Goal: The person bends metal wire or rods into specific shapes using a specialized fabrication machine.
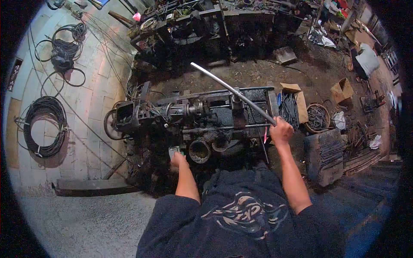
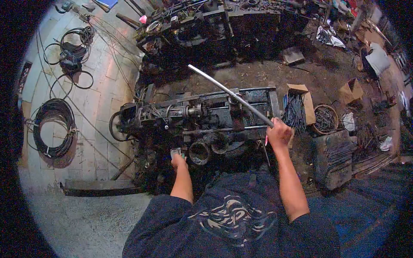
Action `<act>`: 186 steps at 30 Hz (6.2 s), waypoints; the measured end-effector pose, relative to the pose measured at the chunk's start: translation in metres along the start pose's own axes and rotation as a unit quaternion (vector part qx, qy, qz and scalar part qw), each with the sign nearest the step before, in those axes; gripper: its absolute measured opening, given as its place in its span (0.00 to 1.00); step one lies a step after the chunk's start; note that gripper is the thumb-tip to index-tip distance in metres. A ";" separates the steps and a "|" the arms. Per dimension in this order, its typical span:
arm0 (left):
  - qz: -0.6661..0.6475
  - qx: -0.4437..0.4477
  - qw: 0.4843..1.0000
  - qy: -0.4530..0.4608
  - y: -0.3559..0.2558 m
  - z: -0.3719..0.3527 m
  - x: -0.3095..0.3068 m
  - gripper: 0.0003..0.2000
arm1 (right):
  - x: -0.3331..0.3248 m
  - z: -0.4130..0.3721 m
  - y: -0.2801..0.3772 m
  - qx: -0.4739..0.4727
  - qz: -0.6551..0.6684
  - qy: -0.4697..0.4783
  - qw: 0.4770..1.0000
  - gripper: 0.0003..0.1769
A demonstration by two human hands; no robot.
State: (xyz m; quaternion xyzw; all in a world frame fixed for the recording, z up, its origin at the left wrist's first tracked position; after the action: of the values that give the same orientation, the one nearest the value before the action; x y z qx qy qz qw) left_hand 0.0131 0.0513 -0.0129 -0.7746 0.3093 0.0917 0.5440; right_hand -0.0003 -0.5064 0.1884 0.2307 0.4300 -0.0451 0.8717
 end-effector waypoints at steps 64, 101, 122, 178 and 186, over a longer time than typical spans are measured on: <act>0.359 0.039 0.931 0.050 0.012 -0.013 -0.002 0.27 | -0.002 -0.001 0.003 -0.015 0.002 -0.032 0.999 0.10; 0.318 0.013 0.943 0.102 0.044 0.018 0.011 0.28 | 0.008 -0.004 0.002 -0.013 -0.003 -0.008 1.000 0.08; 0.326 0.034 0.940 0.093 0.054 0.036 0.015 0.27 | 0.005 -0.003 0.006 -0.001 -0.004 0.005 1.000 0.07; 0.492 0.203 0.840 0.110 -0.002 0.003 0.020 0.27 | 0.095 -0.211 -0.010 0.396 0.318 0.334 0.794 0.11; 0.464 0.169 0.860 0.126 0.011 0.018 0.017 0.25 | 0.256 -0.146 0.152 0.516 0.383 0.354 0.679 0.29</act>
State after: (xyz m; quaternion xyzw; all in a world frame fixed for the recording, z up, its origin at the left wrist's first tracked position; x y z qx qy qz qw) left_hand 0.0240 0.0588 -0.0364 -0.4420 0.7099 0.1816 0.5174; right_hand 0.0949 -0.2765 -0.0301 0.7873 0.4893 0.1626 0.3381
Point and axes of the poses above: each hand's wrist, its own z-axis towards the middle knuckle, its own x-axis out of the palm, y = z × x, the point moved 10 cm from there along z, towards the middle knuckle, and after that the axes turned 10 degrees about -y, right-handed, at the moved point
